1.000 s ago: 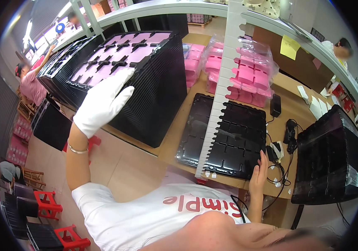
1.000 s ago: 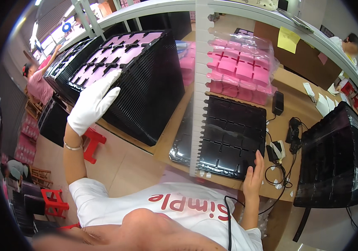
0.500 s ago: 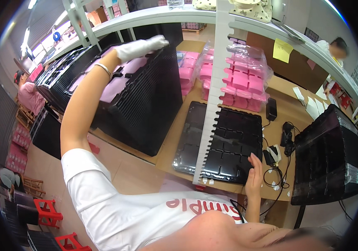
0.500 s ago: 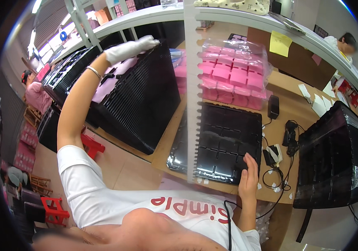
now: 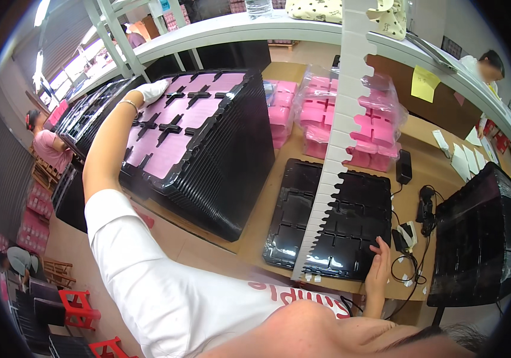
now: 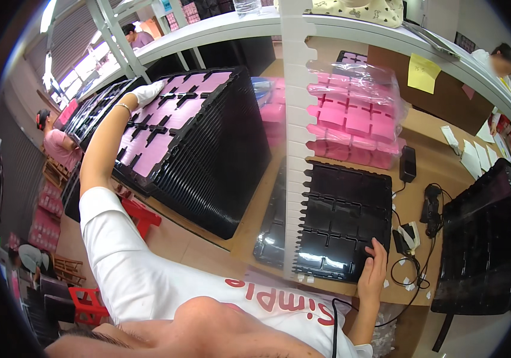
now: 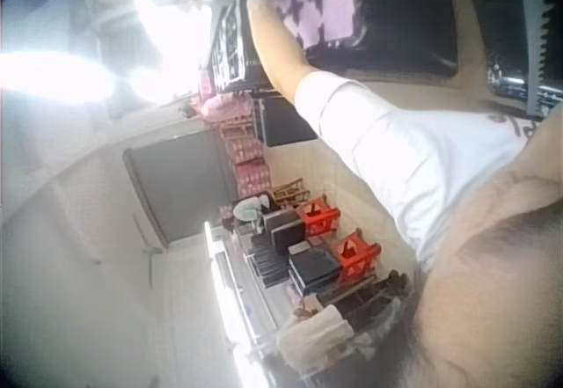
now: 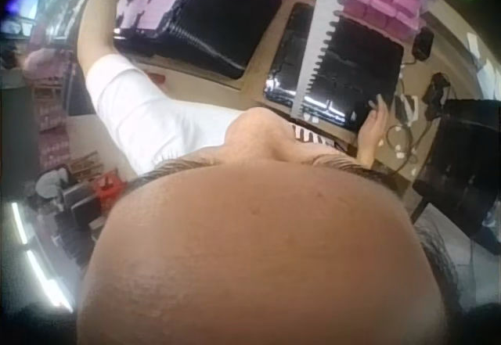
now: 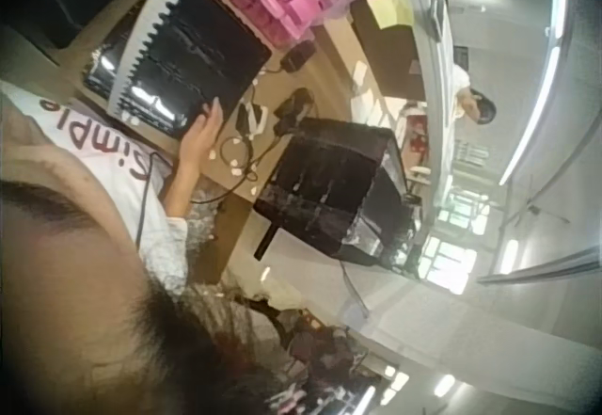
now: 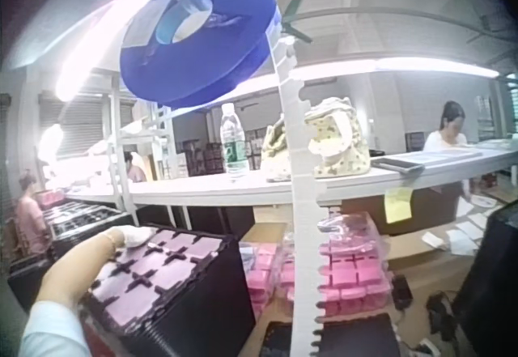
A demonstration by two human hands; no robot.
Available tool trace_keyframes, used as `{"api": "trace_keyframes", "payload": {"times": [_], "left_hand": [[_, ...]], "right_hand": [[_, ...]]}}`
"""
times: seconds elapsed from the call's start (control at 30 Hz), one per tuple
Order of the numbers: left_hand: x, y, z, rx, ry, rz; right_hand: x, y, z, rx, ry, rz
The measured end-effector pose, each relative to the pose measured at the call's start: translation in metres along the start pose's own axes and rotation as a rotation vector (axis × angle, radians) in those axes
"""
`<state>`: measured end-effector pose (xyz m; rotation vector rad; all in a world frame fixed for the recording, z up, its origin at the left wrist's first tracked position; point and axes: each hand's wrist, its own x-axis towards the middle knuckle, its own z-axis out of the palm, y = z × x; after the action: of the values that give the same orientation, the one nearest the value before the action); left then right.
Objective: The person places pink plastic inserts into black plastic trays and stacks them. The person repeatedly picks up a pink insert, places it into a black tray, and then stacks the completed unit onto a growing pile on the left side of the table.
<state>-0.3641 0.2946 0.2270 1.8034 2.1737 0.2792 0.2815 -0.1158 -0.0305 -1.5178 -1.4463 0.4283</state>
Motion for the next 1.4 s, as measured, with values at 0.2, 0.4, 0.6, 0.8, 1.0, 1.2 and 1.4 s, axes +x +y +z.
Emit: {"api": "trace_keyframes", "payload": {"times": [0.2,0.4,0.6,0.8,1.0,1.2,1.4], "left_hand": [[-0.053,0.009,-0.072,-0.362,-0.104,0.245],[-0.284,0.157,0.031,0.295,0.935,0.876],[-0.372,0.179,0.255,-0.36,0.032,0.573],[-0.355,0.186,0.34,-1.188,-0.225,0.075],[-0.339,0.167,0.347,-1.254,-0.329,0.02],[-0.359,0.151,0.347,-0.81,-0.648,0.26],[-0.358,0.161,0.349,-1.29,-0.418,0.022]], "right_hand": [[0.001,-0.006,0.003,0.061,-0.04,-0.028],[0.025,-0.036,0.004,0.108,-0.065,-0.118],[0.046,-0.051,0.064,0.63,-0.244,0.01],[0.042,-0.049,0.095,0.859,-0.478,0.312],[0.021,-0.063,0.113,0.457,-0.657,0.261],[0.034,-0.069,0.124,0.554,-0.41,0.248],[0.057,-0.084,0.13,0.821,-0.334,0.274]]}}
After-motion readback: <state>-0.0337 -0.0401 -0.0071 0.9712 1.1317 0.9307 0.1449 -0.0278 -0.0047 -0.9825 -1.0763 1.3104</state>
